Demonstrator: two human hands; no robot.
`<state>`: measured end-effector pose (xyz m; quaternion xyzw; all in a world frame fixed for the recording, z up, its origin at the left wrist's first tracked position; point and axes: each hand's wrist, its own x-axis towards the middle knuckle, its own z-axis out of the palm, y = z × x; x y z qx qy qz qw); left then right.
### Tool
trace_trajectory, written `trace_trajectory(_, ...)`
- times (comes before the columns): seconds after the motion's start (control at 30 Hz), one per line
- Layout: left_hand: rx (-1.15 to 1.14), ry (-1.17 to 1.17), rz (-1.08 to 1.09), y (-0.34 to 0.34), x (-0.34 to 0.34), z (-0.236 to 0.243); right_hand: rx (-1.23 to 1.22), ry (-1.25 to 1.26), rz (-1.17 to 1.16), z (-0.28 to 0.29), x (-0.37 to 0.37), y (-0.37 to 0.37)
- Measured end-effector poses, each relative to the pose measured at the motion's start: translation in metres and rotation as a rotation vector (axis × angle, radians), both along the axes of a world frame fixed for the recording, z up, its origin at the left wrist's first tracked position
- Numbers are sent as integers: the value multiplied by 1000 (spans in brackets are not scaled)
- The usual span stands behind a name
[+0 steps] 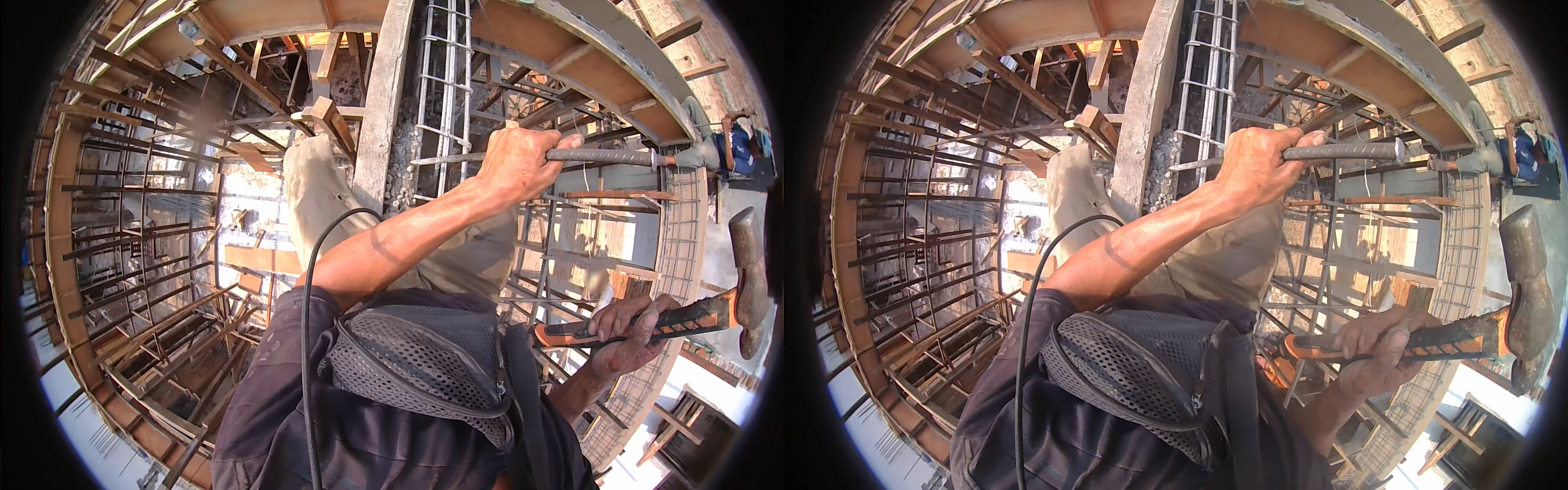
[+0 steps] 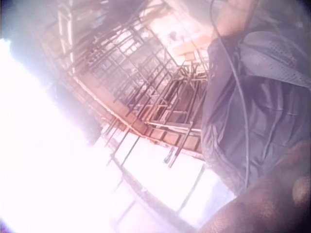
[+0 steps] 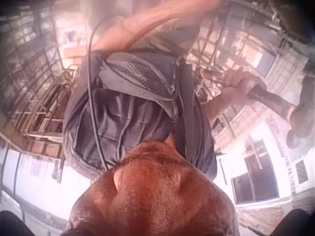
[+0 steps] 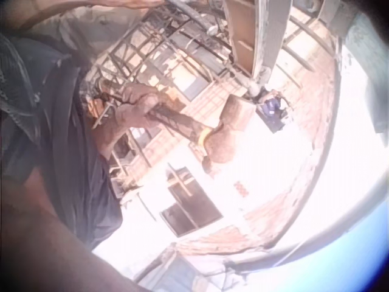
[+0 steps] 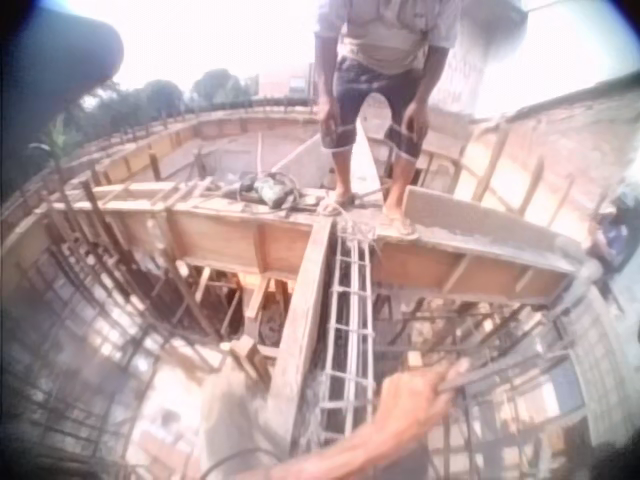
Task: The person secures rebar and wooden boards for a concrete form using a hammer and metal pins while working on an elevated structural frame.
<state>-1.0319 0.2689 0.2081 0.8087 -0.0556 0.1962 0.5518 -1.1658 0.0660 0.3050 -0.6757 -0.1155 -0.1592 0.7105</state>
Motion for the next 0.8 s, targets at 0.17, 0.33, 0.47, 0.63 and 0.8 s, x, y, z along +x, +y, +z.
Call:
trace_trajectory(0.17, -1, 14, -53, -3, -5, -2, -308, 214, -76, -19, -10, -23)
trace_trajectory(0.33, 4, -116, -19, -10, -9, -15, -207, -72, -132, 29, -8, -26)
trace_trajectory(0.47, -19, -110, -57, -8, -13, -17, -29, -338, -14, 71, 4, -11)
trace_trajectory(0.63, 76, -95, -105, -1, -32, -15, -400, 398, -18, 13, -18, -7)
trace_trajectory(0.8, 89, -133, -89, 1, -35, -36, -213, 305, -206, 36, -19, -8)
